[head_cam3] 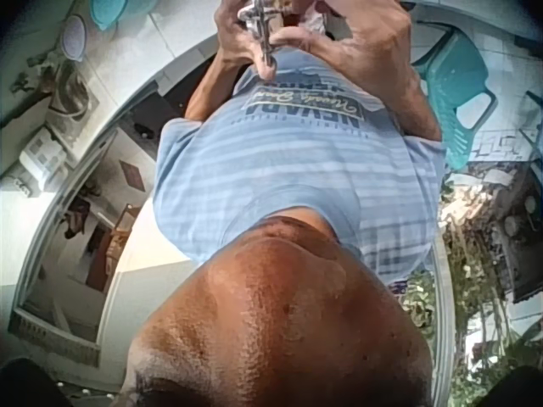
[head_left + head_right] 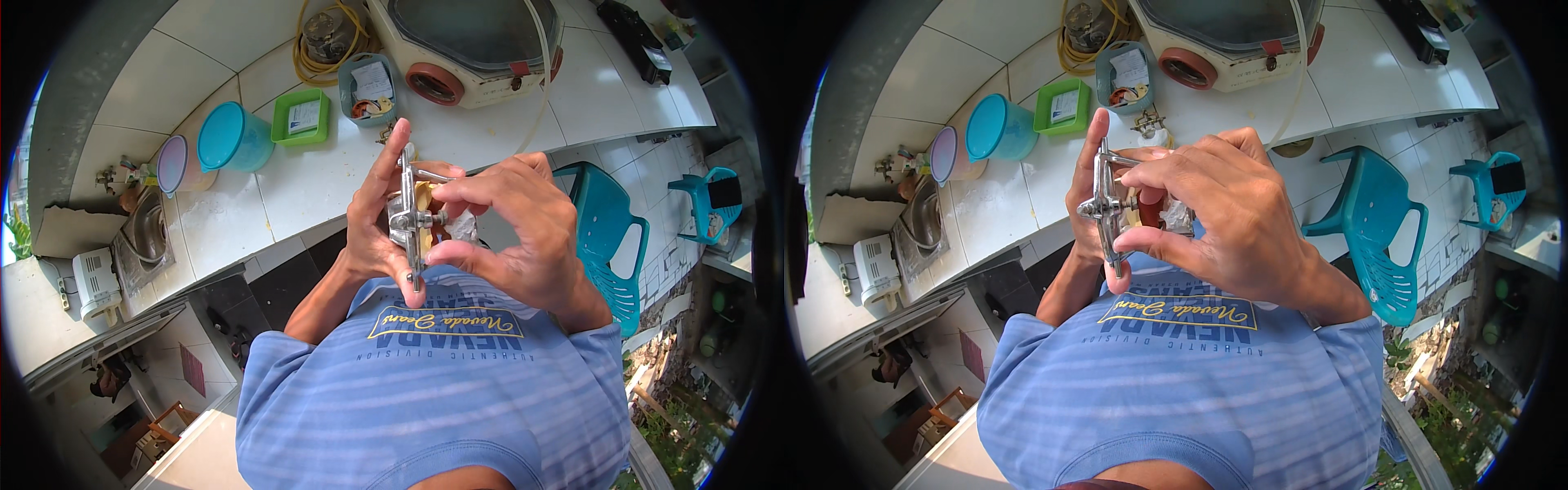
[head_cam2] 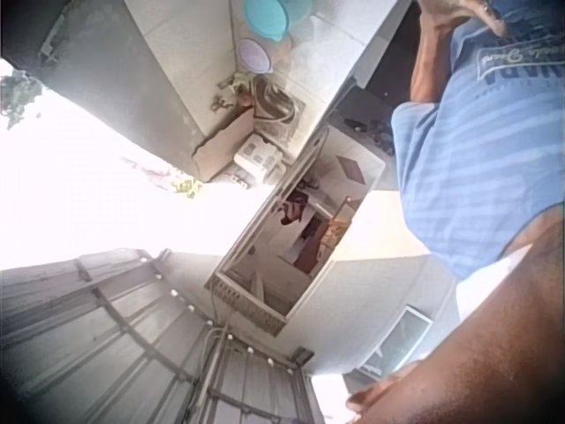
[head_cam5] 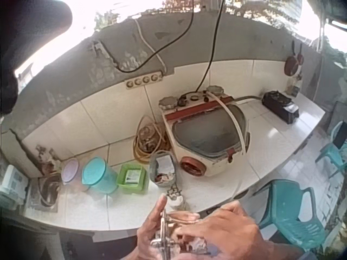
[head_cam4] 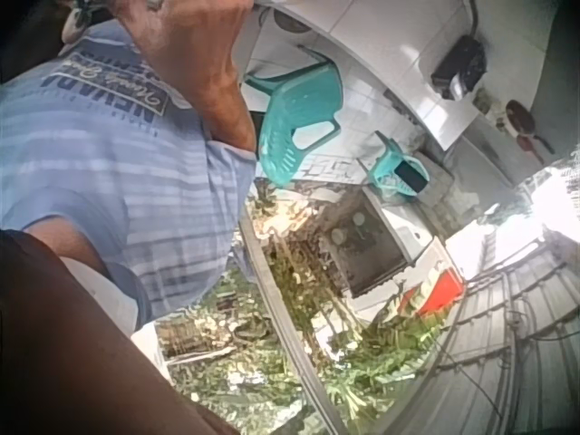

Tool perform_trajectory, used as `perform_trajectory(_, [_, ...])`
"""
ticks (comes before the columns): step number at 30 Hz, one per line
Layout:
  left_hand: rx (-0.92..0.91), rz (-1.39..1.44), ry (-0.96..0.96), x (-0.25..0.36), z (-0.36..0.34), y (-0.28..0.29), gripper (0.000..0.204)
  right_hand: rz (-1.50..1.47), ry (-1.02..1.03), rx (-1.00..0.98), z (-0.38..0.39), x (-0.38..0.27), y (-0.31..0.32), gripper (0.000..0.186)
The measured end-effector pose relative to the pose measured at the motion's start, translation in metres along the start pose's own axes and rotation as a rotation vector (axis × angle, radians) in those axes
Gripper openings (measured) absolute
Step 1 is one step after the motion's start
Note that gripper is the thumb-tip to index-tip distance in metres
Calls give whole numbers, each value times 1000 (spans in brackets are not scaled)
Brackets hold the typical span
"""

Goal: The person adjusts a metal articulator on a bench, picks up a small screw, and walks to an outdoor patio. They hold a long metal rail against a frame and use a screwdriver to tighten a screw on a mounting bracket at the top of the rail.

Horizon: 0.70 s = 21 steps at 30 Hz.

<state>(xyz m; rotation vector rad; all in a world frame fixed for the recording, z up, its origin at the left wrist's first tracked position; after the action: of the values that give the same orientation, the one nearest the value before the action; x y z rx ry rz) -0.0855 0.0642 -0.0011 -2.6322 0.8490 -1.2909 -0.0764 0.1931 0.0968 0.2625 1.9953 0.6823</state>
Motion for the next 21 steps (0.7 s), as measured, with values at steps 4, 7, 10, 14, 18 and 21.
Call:
perform_trajectory(4, [-55, -75, -51, 0, -3, 4, 160, 114, 28, -24, -2, 4, -7, 27])
perform_trajectory(7, [-3, -42, 5, -3, 0, 6, 160, 88, 49, 9, -1, 3, -6, 25])
perform_trajectory(10, [86, 5, 86, -6, 4, 6, 161, 25, 9, -3, -1, 6, -8, 23])
perform_trajectory(14, [53, -45, 74, -5, 4, 12, 161, -36, -27, -17, -4, 4, -6, 27])
perform_trajectory(18, [19, -25, 61, -7, 5, 13, 161, -57, -48, -9, -5, 8, -9, 26])
perform_trajectory(21, [93, 5, 89, -10, 7, 15, 161, -7, 24, 11, -4, 6, -10, 28])
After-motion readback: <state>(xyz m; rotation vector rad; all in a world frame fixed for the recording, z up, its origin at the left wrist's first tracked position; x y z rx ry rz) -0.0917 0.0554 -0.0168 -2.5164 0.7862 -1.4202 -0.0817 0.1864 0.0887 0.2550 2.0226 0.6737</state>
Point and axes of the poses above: each hand's wrist, its own z-axis away from the middle knuckle, its own y-axis out of the back of the hand, x = y × z, the point moved 8 cm from there along -z, towards the middle knuckle, and after that the axes turned 12 degrees about -y, right-handed, at the moved point
